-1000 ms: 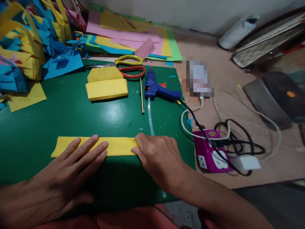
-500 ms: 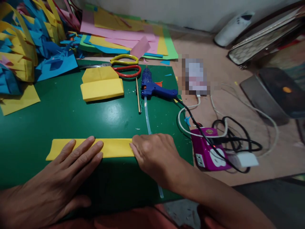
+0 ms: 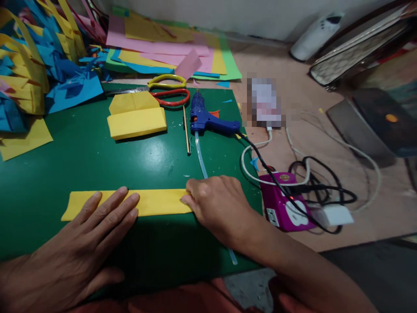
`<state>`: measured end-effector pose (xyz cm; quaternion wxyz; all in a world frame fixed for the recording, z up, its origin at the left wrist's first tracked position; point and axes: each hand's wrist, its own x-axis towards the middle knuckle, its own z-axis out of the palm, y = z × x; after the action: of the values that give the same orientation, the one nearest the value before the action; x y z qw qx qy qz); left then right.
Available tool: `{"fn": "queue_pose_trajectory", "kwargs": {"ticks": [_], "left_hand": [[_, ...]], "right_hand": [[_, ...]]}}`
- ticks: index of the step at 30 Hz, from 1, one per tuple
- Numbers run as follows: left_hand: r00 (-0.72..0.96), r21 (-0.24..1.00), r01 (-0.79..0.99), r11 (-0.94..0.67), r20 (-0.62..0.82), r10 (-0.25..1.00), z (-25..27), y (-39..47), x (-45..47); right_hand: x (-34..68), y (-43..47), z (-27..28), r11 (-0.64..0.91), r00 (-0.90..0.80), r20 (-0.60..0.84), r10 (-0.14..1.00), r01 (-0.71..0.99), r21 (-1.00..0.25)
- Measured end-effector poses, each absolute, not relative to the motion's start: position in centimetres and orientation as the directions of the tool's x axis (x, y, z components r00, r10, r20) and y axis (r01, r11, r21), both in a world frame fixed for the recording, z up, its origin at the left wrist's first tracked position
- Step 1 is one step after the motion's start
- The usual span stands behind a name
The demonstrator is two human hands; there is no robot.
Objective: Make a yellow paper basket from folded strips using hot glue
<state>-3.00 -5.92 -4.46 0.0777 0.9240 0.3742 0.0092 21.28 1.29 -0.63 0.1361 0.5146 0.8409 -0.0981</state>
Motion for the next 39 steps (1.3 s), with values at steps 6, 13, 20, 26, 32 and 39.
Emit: {"fn": "queue_pose_trajectory", "kwargs": {"ticks": [6,13,20,26,32,39], "left_hand": [[0.719,0.148,0.690,-0.708,-0.027,0.695,-4.6,-6.0,-2.9],[0.711,0.157,0.698,-0.699,-0.030,0.703,-4.6,-6.0,-2.9],[0.722,0.147,0.687,-0.711,-0.026,0.692,-4.6,-6.0,-3.0],[0.723,0.118,0.687,-0.717,-0.016,0.690,-4.6,-6.1,-3.0],[0.731,0.111,0.680,-0.724,-0.028,0.682,-4.6,-5.8,-2.8],[0.714,0.065,0.700,-0.711,-0.048,0.699,-4.0,-5.6,-1.9]], "right_hand": [[21.8,1.1,-0.7,0.542,-0.503,-0.300,0.810,0.839,0.056],[21.9,1.2,-1.0,0.525,-0.495,-0.275,0.824,0.850,0.044],[21.7,1.3,-0.6,0.540,-0.495,-0.320,0.808,0.839,0.065],[21.7,1.2,-0.6,0.547,-0.499,-0.323,0.804,0.834,0.073],[22.0,1.1,-0.8,0.557,-0.529,-0.236,0.815,0.828,0.069],[21.2,0.0,-0.6,0.666,-0.668,-0.057,0.742,0.724,0.180]]}}
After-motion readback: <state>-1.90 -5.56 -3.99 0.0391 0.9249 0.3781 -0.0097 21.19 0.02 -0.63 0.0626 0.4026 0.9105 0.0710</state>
